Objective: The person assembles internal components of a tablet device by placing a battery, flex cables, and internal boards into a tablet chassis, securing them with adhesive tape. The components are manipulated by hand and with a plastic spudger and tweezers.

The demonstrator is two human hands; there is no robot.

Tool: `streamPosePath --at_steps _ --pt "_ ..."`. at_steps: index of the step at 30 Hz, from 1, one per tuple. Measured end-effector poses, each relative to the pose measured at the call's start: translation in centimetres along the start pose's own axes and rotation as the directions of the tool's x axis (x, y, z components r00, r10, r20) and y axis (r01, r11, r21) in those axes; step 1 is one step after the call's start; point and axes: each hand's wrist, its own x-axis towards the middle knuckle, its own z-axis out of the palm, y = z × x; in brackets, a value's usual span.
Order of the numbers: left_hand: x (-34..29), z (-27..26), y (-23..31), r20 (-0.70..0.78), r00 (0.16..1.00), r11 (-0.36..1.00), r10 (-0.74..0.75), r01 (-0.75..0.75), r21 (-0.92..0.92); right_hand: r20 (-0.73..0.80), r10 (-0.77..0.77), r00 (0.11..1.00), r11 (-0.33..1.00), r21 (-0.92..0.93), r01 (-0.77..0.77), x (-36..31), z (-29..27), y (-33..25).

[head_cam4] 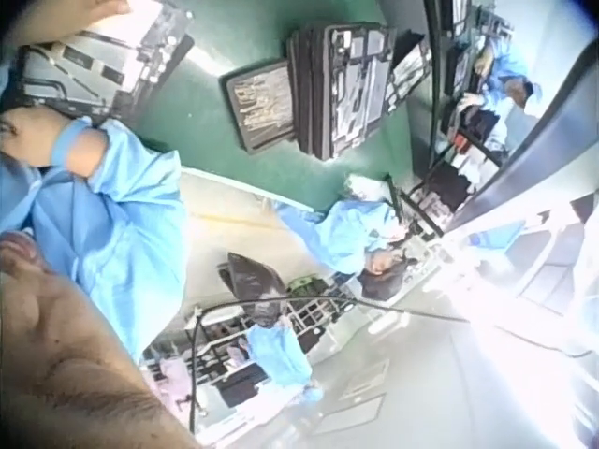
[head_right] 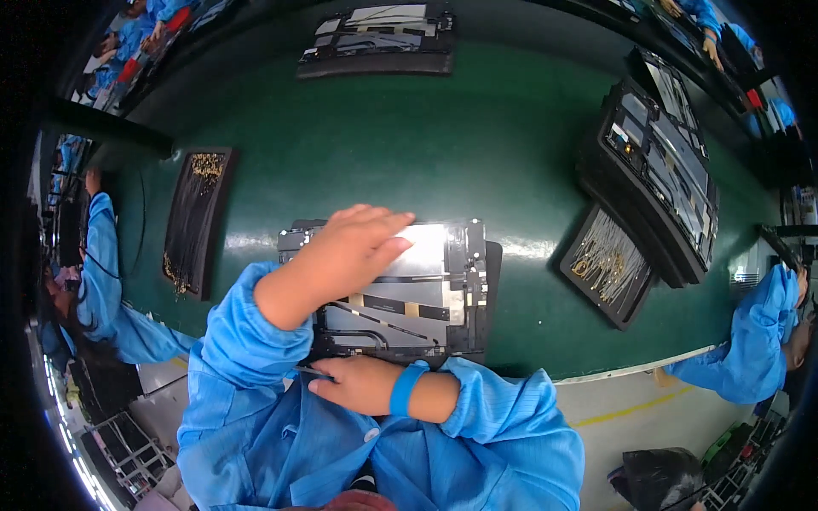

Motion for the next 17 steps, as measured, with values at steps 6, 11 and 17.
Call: streamPosePath --at_steps 6,11,17 --pt "-4.8 -8.5 -7.8 -0.437 0.675 0.712 -0.595 0.695 0.104 -0.132 -0.014 0.991 0.999 0.049 0.02 -0.3 -0.2 1.0" --pt "-15.2 -10.7 -15.8 -0.583 0.418 0.376 -0.697 0.905 0.199 -0.112 -0.016 0.994 0.998 0.054 0.022 0.2 -0.1 0.5" --pt "-15.8 -11.2 -16.2 -0.558 0.435 0.411 -0.707 0.894 0.176 -0.015 0.075 0.997 0.992 0.098 -0.073 0.4 -0.7 0.2"
